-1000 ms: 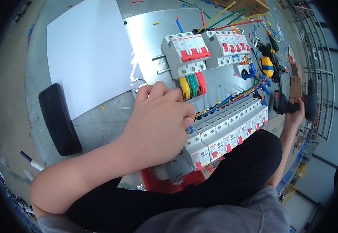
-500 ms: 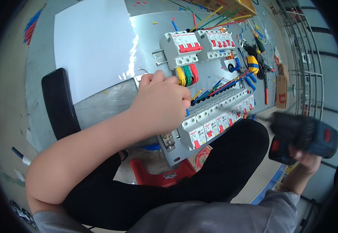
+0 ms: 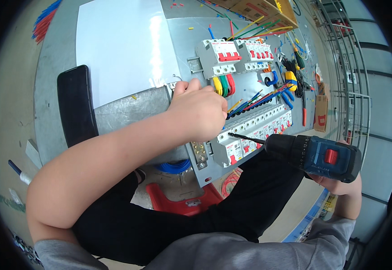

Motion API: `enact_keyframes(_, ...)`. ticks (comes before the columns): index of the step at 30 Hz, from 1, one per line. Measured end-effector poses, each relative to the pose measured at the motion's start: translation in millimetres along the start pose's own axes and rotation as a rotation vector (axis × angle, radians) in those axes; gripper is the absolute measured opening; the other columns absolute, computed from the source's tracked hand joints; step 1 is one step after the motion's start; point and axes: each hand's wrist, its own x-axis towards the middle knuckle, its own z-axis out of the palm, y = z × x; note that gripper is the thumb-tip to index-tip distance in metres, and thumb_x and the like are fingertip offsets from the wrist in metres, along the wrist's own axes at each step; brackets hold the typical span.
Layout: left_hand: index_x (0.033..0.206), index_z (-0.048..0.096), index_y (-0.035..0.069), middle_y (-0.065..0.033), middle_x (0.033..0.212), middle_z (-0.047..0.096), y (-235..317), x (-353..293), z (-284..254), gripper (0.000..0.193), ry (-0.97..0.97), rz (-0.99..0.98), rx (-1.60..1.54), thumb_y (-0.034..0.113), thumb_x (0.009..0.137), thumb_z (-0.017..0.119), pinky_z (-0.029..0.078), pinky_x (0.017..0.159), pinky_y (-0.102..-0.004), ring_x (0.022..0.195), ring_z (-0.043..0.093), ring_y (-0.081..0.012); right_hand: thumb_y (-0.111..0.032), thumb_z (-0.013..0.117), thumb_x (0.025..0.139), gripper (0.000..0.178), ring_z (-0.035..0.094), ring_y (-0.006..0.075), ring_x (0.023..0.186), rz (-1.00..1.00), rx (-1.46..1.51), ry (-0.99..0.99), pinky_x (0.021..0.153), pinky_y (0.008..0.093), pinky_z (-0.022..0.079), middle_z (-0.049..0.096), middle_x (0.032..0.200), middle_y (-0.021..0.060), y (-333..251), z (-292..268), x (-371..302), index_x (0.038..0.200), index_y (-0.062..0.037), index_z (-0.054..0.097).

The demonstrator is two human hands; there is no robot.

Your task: The person strips wire ends with pliers and inserts them into terminal blocks on an electrical panel. They then use a cordless drill to tighten the terminal screws, repeating this process for multiple wires.

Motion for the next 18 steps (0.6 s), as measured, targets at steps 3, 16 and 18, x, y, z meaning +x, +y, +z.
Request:
enact_keyframes(3, 0.119, 0.081, 0.019, -0.0037, 0.120, 0.066, 3, -1, -1, 0.026, -0.004, -0.040, 0.033, 0.032, 0.110, 0.061, 0.024, 0.119, -0.0433, 0.126, 0.047, -0.0246, -0.018, 0.089, 0.076, 0.031, 0.076, 0.0242, 0.087, 0.109, 0.149, -0.033, 0.075, 0.0356, 0.056, 0.076, 0.096, 0.0071, -19, -11, 24, 0.103, -0.0051, 0.079)
enact_keyframes(16, 0.125, 0.081, 0.020, -0.0042, 0.124, 0.067, 9, 1, -6, 0.029, -0.035, -0.037, 0.077, 0.032, 0.110, 0.059, 0.024, 0.119, -0.0444, 0.126, 0.049, -0.0250, -0.027, 0.087, 0.061, 0.040, 0.066, 0.0324, 0.060, 0.134, 0.215, -0.306, 0.058, 0.0394, 0.047, 0.066, 0.072, 0.0133, -32, -48, 87, 0.087, -0.0014, 0.070)
enact_keyframes(18, 0.124, 0.081, 0.020, -0.0039, 0.123, 0.066, 7, 1, -2, 0.029, -0.008, -0.022, 0.074, 0.031, 0.109, 0.060, 0.024, 0.118, -0.0448, 0.126, 0.048, -0.0251, -0.026, 0.087, 0.061, 0.040, 0.069, 0.0340, 0.063, 0.115, 0.079, -0.320, 0.059, 0.0403, 0.049, 0.068, 0.074, 0.0147, -41, -53, 90, 0.088, -0.0013, 0.071)
